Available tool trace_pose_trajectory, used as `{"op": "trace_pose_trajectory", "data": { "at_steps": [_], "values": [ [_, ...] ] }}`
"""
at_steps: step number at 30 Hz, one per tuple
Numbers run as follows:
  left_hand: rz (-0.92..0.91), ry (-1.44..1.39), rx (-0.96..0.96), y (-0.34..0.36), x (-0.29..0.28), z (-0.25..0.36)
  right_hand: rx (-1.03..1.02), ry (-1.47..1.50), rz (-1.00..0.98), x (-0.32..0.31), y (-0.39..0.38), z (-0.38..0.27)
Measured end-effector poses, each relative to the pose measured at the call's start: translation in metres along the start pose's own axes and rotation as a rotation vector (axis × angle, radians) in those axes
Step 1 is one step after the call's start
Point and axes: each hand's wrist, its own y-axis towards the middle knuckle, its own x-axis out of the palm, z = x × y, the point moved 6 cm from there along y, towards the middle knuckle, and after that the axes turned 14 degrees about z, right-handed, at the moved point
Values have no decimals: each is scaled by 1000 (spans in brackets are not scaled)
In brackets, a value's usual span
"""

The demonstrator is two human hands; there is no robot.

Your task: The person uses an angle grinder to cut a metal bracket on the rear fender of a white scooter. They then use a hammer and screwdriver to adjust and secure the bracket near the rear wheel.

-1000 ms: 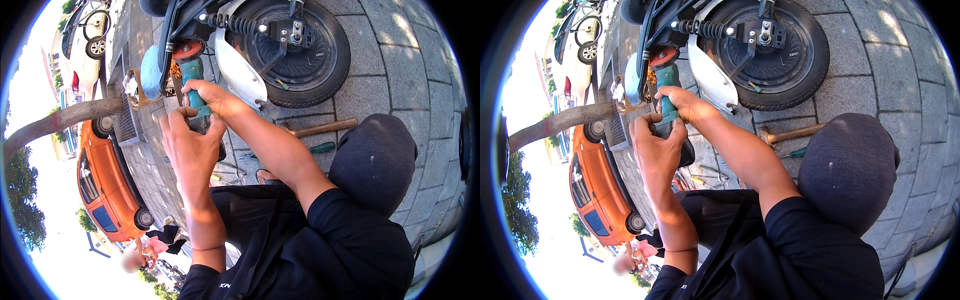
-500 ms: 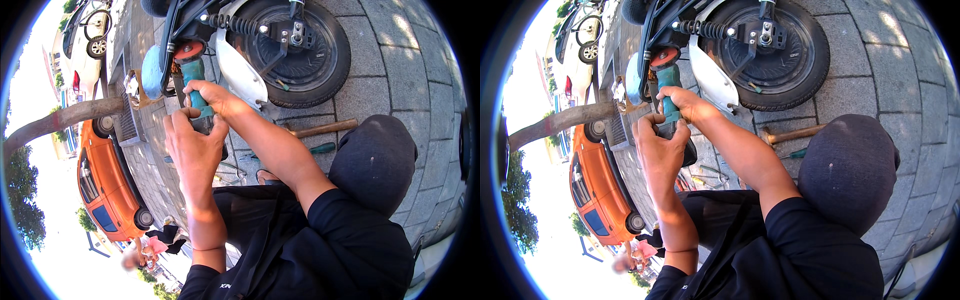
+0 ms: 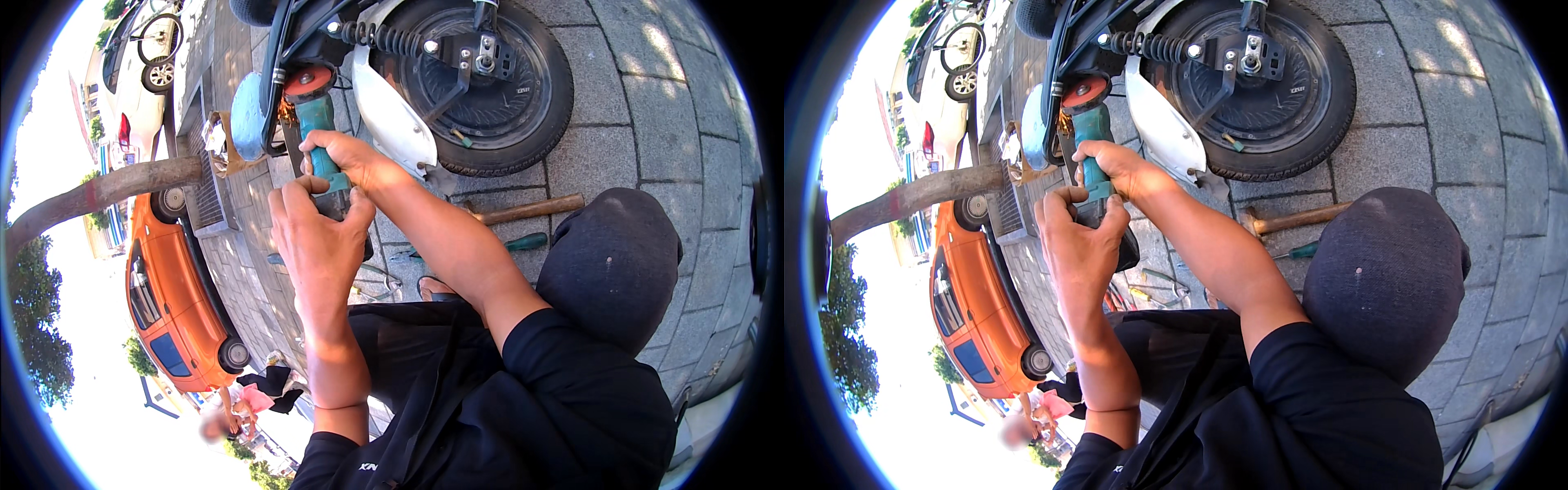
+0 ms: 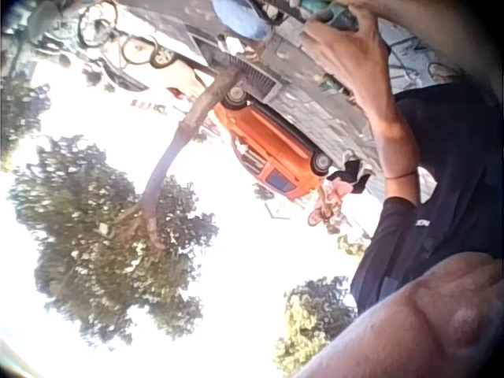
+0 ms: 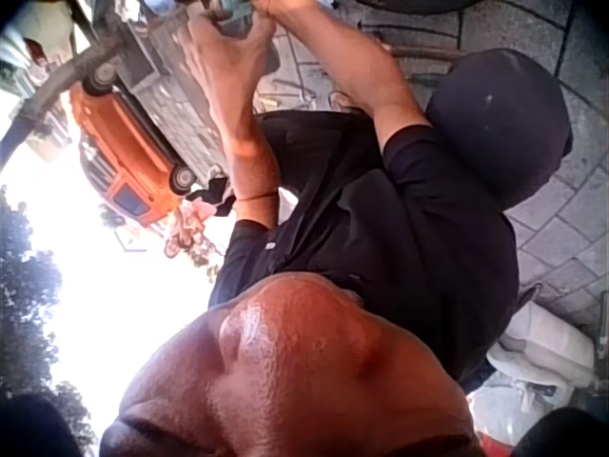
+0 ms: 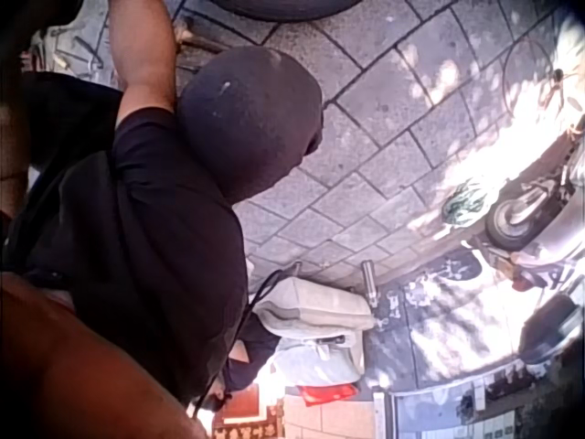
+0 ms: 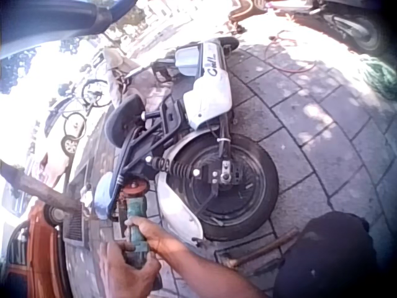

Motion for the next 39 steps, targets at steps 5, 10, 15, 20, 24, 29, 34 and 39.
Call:
{"op": "trace_pose_trajectory", "data": {
  "at_steps": [5,10,15,20,24,29,34,39],
  "values": [
    [-10,5,-16,-1,-1,-2,-33,-27,27,1,-2,0],
    [-18,13,-41,-2,-3,-2,-39,-33,17,2,-3,1],
    [-14,-28,-41,-1,-3,-3,-44,-35,-1,3,-4,0],
    [-7,-45,-39,-3,-4,-5,-48,-49,21,3,-6,0],
    [-5,-62,-47,-2,-5,-6,-51,-46,54,5,-10,-1],
    [4,-57,-46,0,-5,-7,-69,-79,78,7,-15,-3],
    [11,-55,-41,0,-6,-5,-58,-40,34,6,-8,-1],
    [16,-55,-43,0,-6,-6,-45,-50,49,7,-10,0]
  ]
}}
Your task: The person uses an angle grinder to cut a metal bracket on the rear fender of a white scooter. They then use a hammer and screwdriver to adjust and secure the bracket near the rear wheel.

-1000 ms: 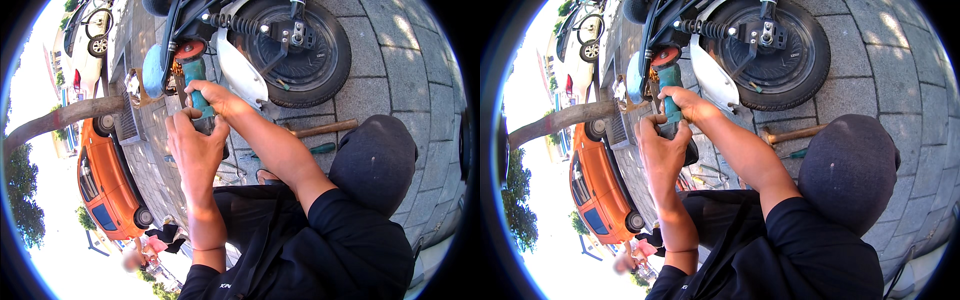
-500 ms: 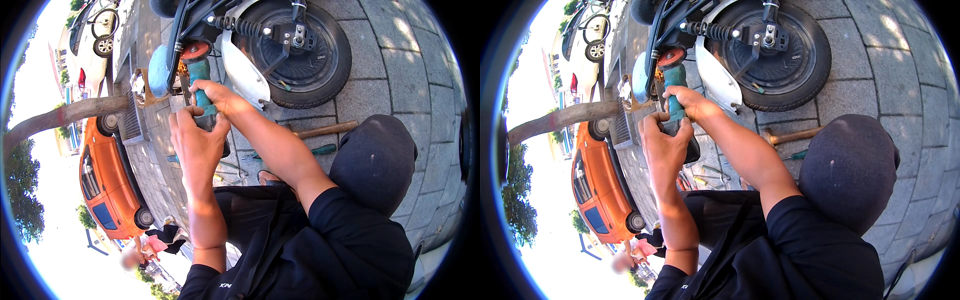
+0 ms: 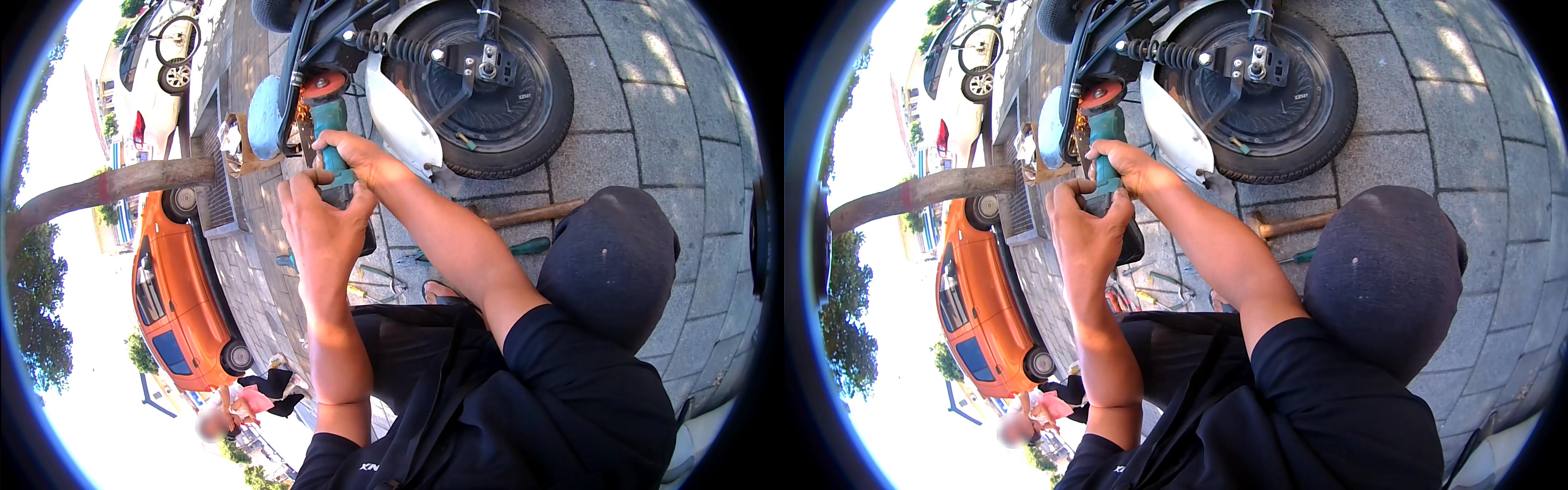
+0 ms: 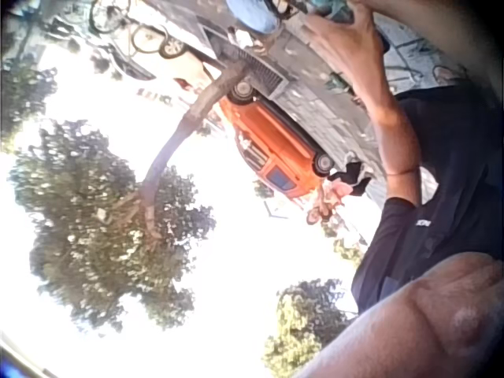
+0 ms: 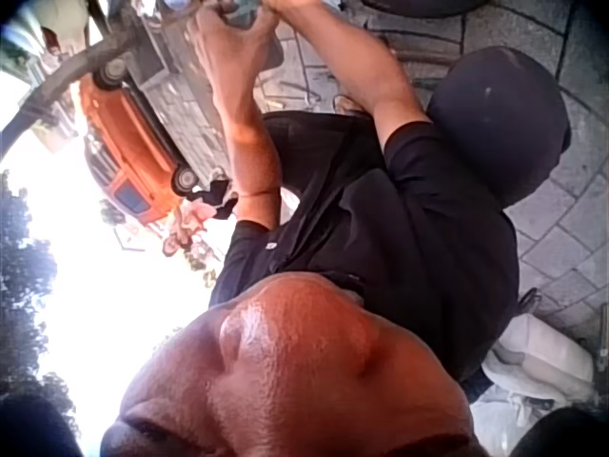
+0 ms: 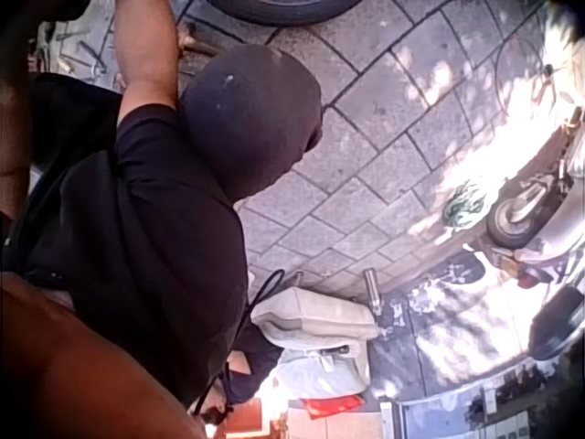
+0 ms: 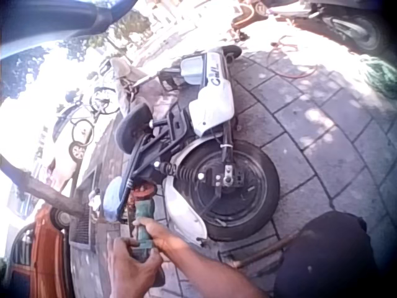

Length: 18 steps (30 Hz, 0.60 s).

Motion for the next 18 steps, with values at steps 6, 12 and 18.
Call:
{"op": "trace_pose_trajectory", "data": {
  "at_steps": [6,12,18],
  "values": [
    [12,-25,36,1,0,-1,-12,8,-2,0,1,-1],
    [-11,-29,7,-7,-3,0,-4,3,5,-5,4,4],
    [-36,-112,11,-31,-13,-11,-27,-102,91,-13,-31,14]
  ]
}}
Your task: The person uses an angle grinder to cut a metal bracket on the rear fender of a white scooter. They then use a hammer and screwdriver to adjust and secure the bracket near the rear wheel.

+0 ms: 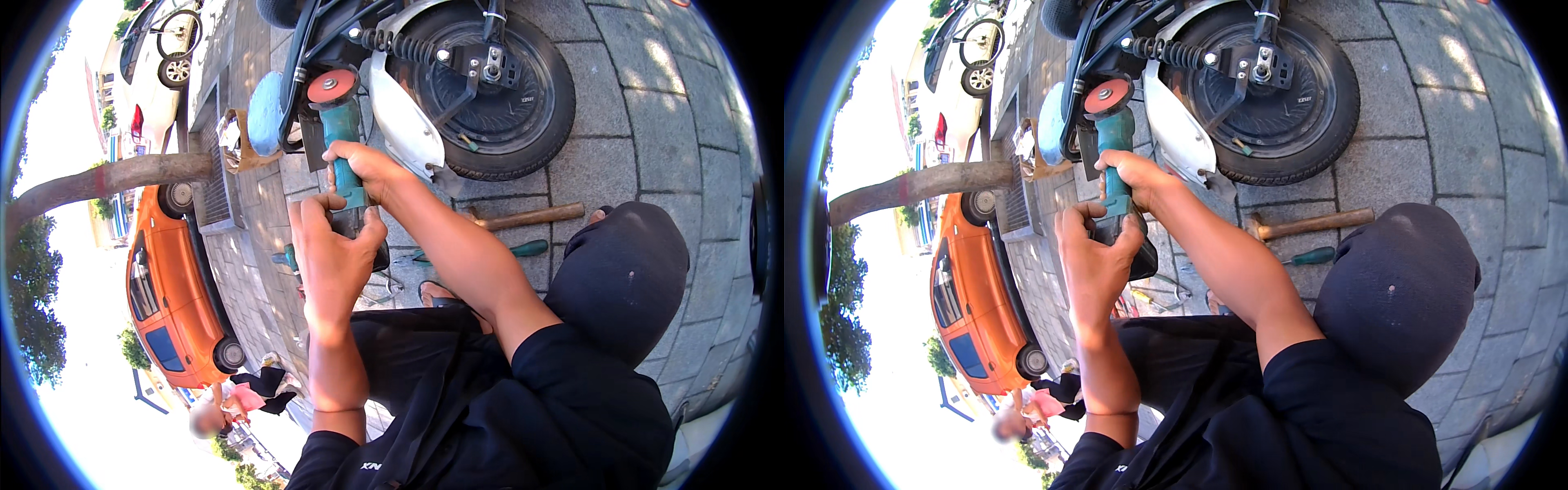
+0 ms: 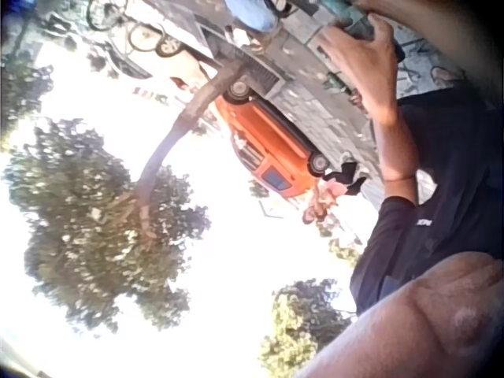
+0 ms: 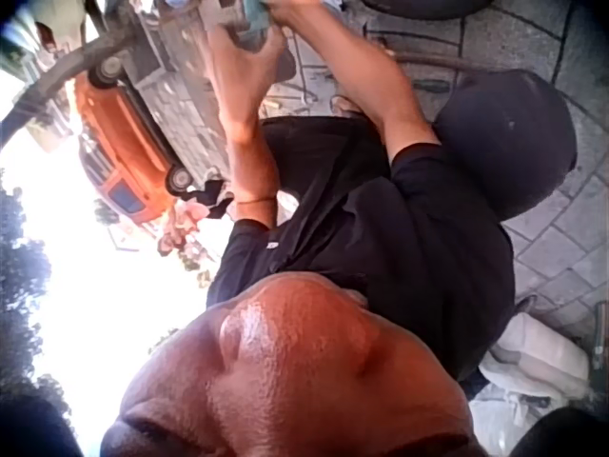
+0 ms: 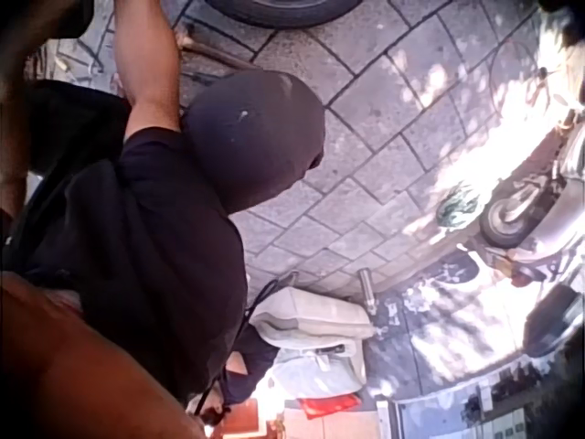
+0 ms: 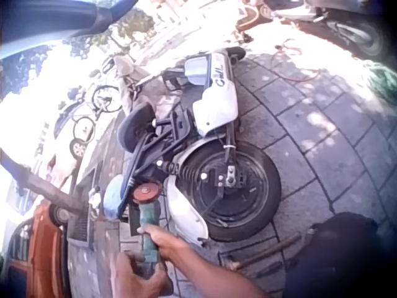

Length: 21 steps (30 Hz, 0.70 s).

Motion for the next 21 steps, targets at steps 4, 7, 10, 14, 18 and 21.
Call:
{"op": "trace_pose_trajectory", "data": {
  "at_steps": [4,7,10,14,18,21],
  "values": [
    [-23,-94,27,-11,-7,3,-13,-4,89,-11,-31,-5],
    [-75,-159,7,-12,-18,-6,-76,-1,76,-12,-42,-6],
    [-134,-262,-146,-12,-32,-21,-158,-28,107,-4,-65,-12],
    [-135,-562,-268,-9,-40,-21,-299,18,61,11,-98,-37],
    [-85,-883,-257,-1,-36,-22,-336,277,-195,24,-123,-73],
    [-46,-1076,-142,7,-26,-22,-391,360,-380,27,-140,-96]
  ]
}}
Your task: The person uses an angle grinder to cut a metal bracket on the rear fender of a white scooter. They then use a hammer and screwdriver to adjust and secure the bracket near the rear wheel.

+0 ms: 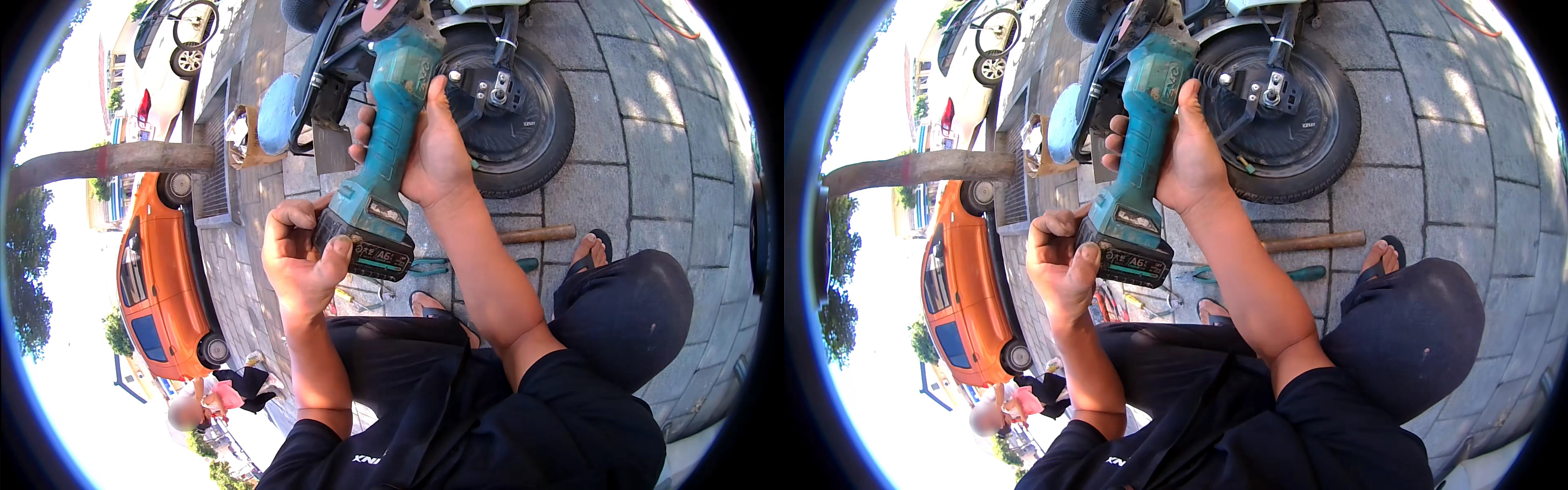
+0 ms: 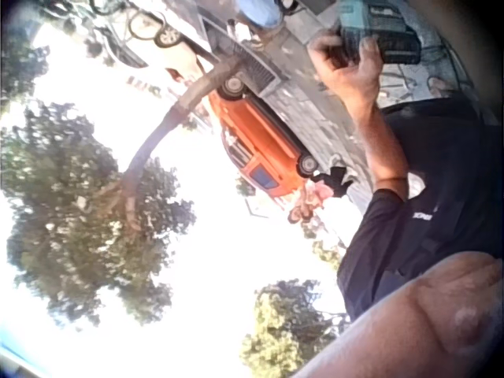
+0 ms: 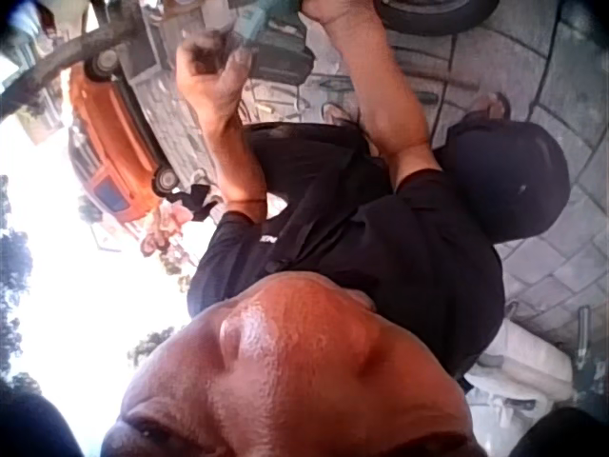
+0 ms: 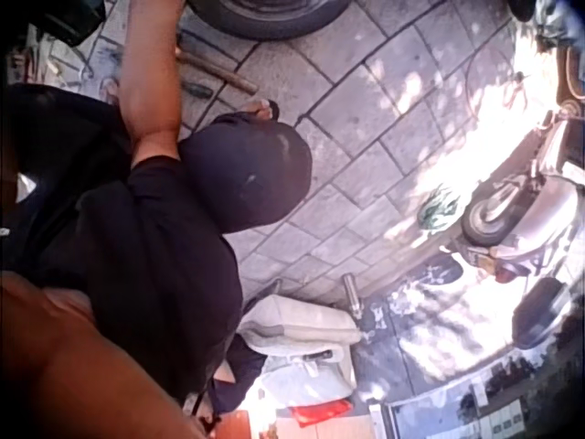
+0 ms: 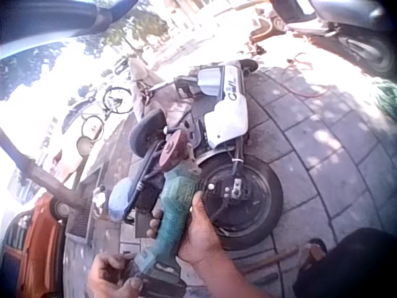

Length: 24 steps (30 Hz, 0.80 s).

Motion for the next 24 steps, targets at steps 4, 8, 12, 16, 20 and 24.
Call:
{"op": "trace_pose_trajectory", "data": {
  "at_steps": [4,8,12,16,20,24],
  "values": [
    [-34,-219,-66,9,11,-15,-34,1,-9,18,-16,-24],
    [-100,-479,-299,6,35,-29,42,146,-284,24,-28,-32],
    [-148,-616,-367,1,50,-45,1,148,-258,23,-35,-46],
    [-153,-608,-465,-4,63,-63,-176,-96,-163,28,-55,-77],
    [-178,-194,-261,-8,56,-70,-412,-350,14,36,-80,-136],
    [-557,273,-55,-25,63,-50,-762,-711,387,39,-95,-229]
  ]
}}
